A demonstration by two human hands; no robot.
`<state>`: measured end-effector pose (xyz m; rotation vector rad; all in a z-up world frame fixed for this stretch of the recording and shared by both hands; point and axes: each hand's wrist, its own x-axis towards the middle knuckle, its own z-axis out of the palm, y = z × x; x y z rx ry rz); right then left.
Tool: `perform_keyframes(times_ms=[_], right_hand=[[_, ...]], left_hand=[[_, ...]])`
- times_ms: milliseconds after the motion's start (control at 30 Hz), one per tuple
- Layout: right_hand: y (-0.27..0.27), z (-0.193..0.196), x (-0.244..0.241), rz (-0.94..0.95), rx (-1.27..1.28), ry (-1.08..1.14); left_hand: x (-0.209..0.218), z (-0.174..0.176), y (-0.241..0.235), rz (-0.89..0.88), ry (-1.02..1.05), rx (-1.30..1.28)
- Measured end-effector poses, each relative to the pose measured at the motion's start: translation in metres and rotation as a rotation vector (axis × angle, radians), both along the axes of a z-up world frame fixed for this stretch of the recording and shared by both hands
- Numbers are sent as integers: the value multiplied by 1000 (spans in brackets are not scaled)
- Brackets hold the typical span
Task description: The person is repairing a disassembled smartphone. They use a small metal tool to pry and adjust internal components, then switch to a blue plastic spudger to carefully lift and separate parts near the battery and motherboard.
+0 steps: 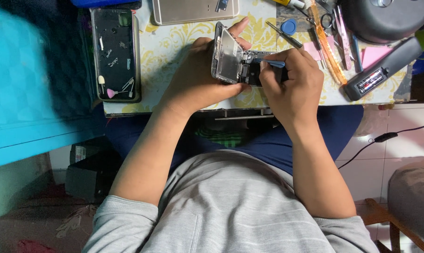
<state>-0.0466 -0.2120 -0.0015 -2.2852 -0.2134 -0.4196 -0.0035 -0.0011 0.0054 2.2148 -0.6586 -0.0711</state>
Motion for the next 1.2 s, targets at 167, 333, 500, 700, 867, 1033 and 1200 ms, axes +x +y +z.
perform_keyframes(times_ms=[167,333,500,700,867,1033,1200], right_hand=[[-1,-4,-1,47,-33,-80],[0,3,-2,166,-169,-212],[6,12,-3,151,-490,-244],[14,19,-6,125,-461,-189],[4,3,-6,80,-145,-117],[2,2,-6,85,-119,-114],[1,9,-2,171,-360,-172]], left_hand=[[-1,2,0,-8,13,14],[1,-11,3,-52,-127,23],[4,-11,3,-79,-148,30],[4,-15,3,-83,-173,49],[5,-15,1,-61,-139,30],[3,-11,2,-36,-114,14],[6,-19,3,-85,-207,40]])
